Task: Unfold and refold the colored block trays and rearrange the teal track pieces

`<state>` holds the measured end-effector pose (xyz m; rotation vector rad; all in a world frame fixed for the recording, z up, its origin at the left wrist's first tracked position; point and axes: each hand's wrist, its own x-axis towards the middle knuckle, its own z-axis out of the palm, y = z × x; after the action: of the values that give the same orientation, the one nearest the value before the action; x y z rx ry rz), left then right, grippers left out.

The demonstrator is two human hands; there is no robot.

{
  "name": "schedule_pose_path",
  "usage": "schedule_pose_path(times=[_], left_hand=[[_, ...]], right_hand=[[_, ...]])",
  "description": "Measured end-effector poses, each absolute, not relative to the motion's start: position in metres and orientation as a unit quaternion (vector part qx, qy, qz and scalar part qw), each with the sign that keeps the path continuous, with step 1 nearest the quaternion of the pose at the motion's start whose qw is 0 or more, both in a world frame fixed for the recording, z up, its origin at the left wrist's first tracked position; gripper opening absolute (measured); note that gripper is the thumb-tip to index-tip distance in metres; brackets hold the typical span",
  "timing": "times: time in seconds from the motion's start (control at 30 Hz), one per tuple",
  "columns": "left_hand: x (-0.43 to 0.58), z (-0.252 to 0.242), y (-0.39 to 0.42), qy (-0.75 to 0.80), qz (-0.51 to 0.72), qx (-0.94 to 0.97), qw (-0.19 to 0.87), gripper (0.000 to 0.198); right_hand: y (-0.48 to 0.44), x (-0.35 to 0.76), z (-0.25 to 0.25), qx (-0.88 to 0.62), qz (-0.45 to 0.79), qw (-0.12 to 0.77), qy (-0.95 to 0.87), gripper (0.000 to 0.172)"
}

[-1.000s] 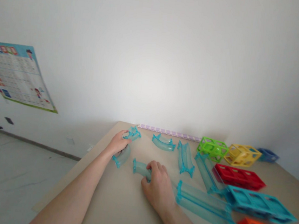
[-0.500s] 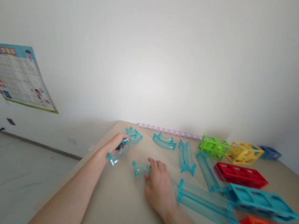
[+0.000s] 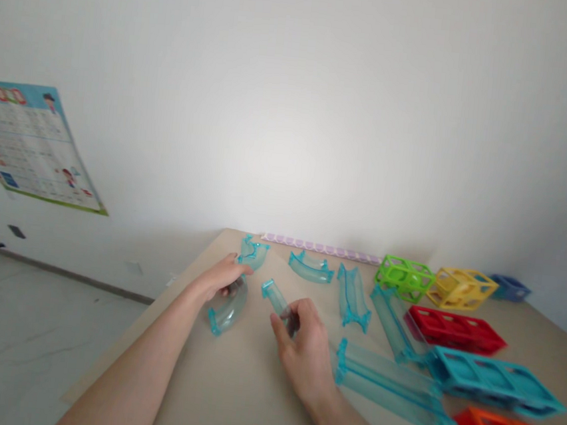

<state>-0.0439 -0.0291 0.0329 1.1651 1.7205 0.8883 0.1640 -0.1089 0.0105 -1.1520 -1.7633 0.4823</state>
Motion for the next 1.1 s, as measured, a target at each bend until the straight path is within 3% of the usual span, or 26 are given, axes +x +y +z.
schedule_pose_path(times=[0.23,0.37,0.53,0.83,1.1], left_hand=[[-0.047,0.051,-0.048,0.477,0.39,0.477,0.626,0.091],[-0.041,0.053,-0.051,0.403,0.361,0.564,0.624,0.065],[-0.029,0.044,-0.047,0.42,0.377,0.591,0.576,0.034],[-0.014,0.042,-0.046,0.415,0.442,0.592,0.531,0.035],[-0.012,0.052,-0.053,0.405,0.539,0.625,0.394,0.025]], right_hand=[[-0.105,0.163,0.006,-0.465,0.22,0.456,-0.726,0.018],[-0.106,0.161,0.007,-0.466,0.204,0.464,-0.726,0.014],[-0.108,0.161,0.009,-0.435,0.221,0.467,-0.737,0.007],[-0.104,0.161,0.005,-0.433,0.283,0.492,-0.7,0.015],[-0.095,0.159,0.006,-0.442,0.526,0.53,-0.498,0.041]])
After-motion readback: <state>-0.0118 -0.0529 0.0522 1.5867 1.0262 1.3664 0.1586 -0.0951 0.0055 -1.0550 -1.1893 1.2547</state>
